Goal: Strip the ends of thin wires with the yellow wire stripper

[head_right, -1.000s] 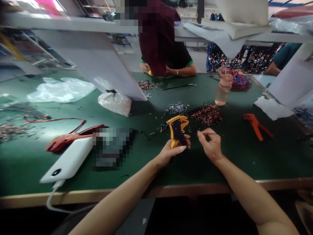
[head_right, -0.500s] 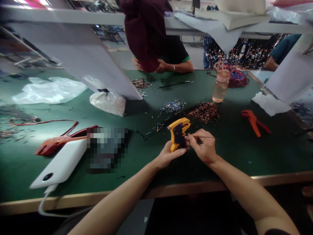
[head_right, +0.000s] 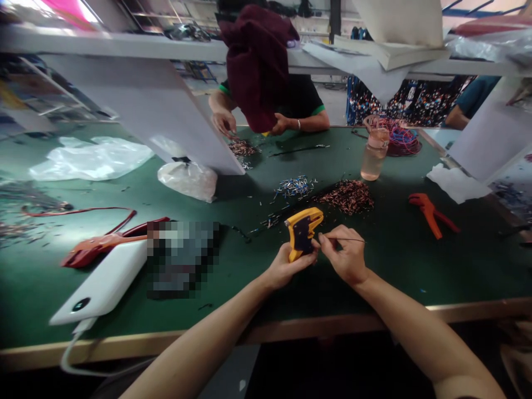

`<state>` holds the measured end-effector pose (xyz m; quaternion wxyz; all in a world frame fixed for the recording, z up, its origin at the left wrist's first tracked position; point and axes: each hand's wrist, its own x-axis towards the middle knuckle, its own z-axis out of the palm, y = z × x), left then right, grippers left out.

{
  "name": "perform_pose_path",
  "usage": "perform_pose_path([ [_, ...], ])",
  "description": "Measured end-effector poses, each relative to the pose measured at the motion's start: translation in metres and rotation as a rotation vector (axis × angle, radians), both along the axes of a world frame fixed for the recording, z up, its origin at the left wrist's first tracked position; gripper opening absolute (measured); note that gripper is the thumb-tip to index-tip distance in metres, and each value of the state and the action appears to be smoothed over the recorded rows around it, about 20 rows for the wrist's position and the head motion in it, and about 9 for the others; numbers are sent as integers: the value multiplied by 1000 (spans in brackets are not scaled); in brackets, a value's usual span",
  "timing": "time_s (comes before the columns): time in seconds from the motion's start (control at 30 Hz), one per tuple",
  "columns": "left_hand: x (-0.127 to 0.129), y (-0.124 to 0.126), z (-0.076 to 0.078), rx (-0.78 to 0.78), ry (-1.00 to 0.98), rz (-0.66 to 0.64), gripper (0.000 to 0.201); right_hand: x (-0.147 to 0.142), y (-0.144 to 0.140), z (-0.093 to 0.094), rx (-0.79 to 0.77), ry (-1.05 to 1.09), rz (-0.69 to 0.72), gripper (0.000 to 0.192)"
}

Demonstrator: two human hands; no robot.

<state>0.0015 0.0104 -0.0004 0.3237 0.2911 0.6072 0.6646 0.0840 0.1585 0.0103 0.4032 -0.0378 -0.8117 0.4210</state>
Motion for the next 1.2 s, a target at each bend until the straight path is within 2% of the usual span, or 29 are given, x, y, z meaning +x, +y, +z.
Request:
perform_pose_path([
  [0.17,1,1,5,-45,28,2,35,0,0,0,35,16,5,24],
  [0.37,0,2,1,-115,34,43,45,0,-1,3,51,59,0,22],
  [0.53,-8,0,0,35,-163,35,40,-2,5,5,-153,42,4,25],
  [0.63,-14,-4,-1,101,-292,-75,48,-4,12,4,-348,15,14,28],
  [0.73,-15,-7,-3,120,-332,-210,52,-7,17,2,-484,11,58,27],
  [0.87,-13,-8,-5,84,-296,-303,49,-9,21,-2,-541,6,81,27],
  [1.2,-12,-8,-6,76,-269,-305,48,-12,23,-10,-553,-41,108,28],
])
